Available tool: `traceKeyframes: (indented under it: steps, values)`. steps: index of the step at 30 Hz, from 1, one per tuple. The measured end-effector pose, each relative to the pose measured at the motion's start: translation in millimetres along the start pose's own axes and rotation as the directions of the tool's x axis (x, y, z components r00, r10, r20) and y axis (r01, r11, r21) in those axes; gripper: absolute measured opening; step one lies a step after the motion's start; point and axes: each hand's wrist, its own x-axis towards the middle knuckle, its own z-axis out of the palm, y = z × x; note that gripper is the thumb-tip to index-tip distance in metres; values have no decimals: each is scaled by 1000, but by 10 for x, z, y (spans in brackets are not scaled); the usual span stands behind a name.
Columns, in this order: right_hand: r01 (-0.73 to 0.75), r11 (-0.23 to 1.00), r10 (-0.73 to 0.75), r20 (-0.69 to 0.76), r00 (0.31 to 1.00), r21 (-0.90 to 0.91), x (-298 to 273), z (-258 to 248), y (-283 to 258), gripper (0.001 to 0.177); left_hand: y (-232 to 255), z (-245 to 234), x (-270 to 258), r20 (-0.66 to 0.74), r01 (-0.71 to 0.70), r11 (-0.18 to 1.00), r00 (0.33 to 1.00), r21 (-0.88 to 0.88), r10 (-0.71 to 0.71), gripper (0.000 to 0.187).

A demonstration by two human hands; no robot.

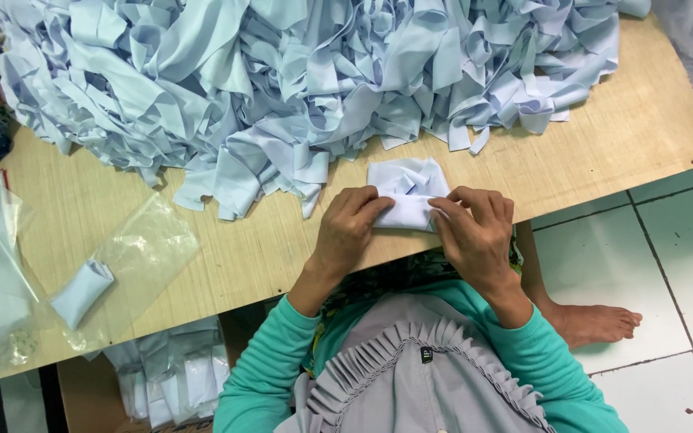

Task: The person folds strips of white fabric by hand on a table, placing finished pieces into a plastic bag and then into a cardboard box.

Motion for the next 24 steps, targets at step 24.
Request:
traceKeyframes:
  steps: [24]
  values:
    - [-196,981,181,333,925,11,404,260,382,17,-247,-148,407,321,433,830,888,-351,-328,30]
